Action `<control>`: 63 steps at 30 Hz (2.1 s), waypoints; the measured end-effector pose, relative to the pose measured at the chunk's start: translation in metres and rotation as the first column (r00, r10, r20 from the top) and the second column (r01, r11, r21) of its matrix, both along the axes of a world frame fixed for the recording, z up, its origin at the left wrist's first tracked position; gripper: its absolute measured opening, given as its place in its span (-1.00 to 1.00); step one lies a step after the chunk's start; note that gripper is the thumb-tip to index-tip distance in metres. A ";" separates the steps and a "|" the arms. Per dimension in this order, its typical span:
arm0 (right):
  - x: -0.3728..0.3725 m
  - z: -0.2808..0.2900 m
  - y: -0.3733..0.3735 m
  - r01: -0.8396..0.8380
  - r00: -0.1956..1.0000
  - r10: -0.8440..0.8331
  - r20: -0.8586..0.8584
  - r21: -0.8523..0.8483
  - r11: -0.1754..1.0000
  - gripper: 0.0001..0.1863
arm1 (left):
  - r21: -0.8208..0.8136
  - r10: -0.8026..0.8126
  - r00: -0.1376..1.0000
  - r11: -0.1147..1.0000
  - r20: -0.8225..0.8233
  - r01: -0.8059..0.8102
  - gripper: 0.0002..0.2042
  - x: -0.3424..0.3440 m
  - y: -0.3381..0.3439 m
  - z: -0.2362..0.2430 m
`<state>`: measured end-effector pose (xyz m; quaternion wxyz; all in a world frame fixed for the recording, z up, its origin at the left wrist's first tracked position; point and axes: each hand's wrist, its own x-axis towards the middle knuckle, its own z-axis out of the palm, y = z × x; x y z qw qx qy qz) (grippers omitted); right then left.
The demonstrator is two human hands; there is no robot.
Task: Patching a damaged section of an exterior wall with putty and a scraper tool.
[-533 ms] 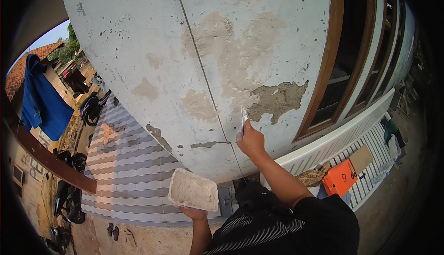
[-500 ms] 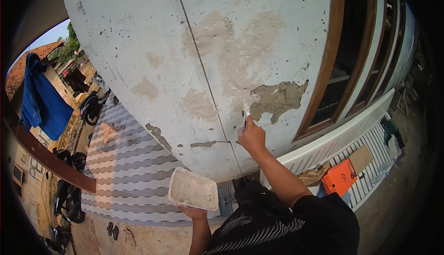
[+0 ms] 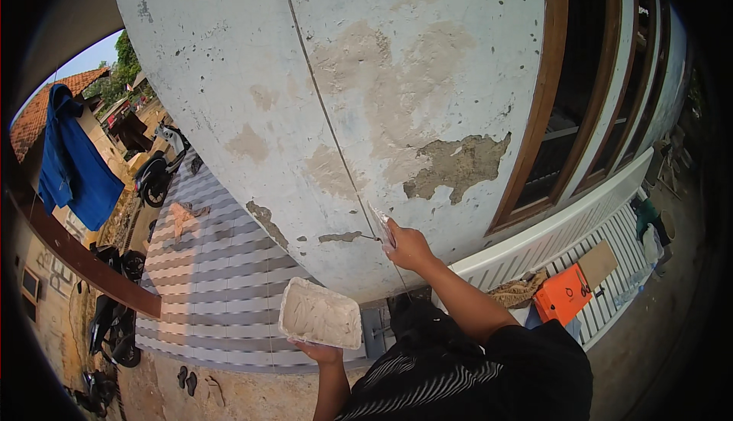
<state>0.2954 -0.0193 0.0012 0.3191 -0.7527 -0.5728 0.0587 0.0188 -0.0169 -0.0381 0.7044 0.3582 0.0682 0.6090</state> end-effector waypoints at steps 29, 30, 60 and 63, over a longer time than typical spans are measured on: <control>0.091 0.085 -0.021 0.347 -0.353 0.480 -0.803 0.364 0.864 -0.86 | -0.001 -0.044 0.998 0.999 0.054 0.044 -0.26 0.023 0.009 0.002; 0.093 0.092 -0.020 0.304 -0.440 0.505 -0.743 0.406 0.862 -0.86 | -0.001 -0.046 0.997 0.999 0.054 0.046 -0.26 0.024 0.009 0.003; 0.082 0.102 -0.025 0.517 -0.402 0.580 -0.709 0.347 0.782 -0.88 | 0.040 -0.053 0.998 0.998 0.015 0.053 -0.28 0.031 0.000 0.011; 0.086 0.097 -0.014 0.487 -0.486 0.573 -0.659 0.340 0.805 -0.86 | 0.058 -0.094 0.993 0.994 0.066 0.090 -0.28 0.029 -0.001 0.010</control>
